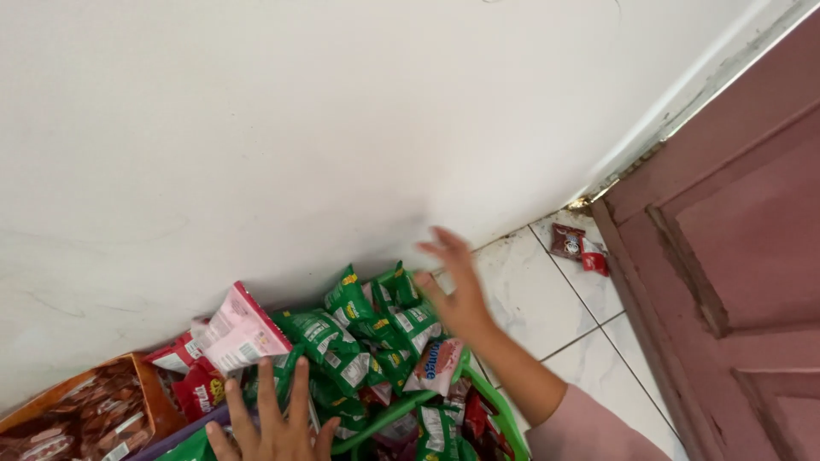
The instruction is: The person is sorting various snack packets and candies from piles on the floor and packing them into small individual bags, which are then placed into a larger box.
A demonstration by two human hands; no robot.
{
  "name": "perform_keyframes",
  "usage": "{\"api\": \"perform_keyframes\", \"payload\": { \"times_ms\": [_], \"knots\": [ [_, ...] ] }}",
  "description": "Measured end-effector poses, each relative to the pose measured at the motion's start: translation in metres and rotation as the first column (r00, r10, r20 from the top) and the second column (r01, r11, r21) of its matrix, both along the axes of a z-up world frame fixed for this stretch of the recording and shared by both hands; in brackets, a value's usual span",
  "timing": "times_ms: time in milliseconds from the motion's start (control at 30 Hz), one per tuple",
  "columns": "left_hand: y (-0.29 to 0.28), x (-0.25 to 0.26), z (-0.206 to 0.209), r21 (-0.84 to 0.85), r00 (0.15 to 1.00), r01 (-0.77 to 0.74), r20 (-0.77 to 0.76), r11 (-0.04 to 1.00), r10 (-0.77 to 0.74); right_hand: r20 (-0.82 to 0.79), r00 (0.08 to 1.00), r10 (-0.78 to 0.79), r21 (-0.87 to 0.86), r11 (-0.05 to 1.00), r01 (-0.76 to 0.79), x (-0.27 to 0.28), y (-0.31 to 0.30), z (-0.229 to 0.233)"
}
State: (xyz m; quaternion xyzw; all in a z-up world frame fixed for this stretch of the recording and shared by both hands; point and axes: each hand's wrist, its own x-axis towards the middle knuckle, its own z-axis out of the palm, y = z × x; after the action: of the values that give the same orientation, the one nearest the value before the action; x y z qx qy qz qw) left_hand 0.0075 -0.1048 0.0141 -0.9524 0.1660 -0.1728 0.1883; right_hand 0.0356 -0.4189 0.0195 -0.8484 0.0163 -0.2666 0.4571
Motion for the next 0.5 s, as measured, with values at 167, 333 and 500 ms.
{"api": "perform_keyframes", "payload": {
  "times_ms": [167, 333, 500],
  "knots": [
    [0.018, 0.008, -0.031, 0.052, 0.987, -0.137, -0.075, 0.989, 0.140, -0.064, 0.896, -0.439, -0.074, 0.898, 0.434, -0.017, -0.177, -0.161],
    [0.021, 0.028, -0.026, -0.162, 0.996, -0.029, -0.085, 0.986, 0.015, -0.343, 0.608, -0.716, -0.474, 0.691, 0.546, -0.072, -0.306, -0.258],
    [0.030, 0.029, -0.054, -0.121, 0.981, 0.185, 0.080, 0.975, -0.176, -0.740, 0.226, -0.633, -0.566, 0.768, 0.298, -0.066, -0.310, -0.220]
  ]
}}
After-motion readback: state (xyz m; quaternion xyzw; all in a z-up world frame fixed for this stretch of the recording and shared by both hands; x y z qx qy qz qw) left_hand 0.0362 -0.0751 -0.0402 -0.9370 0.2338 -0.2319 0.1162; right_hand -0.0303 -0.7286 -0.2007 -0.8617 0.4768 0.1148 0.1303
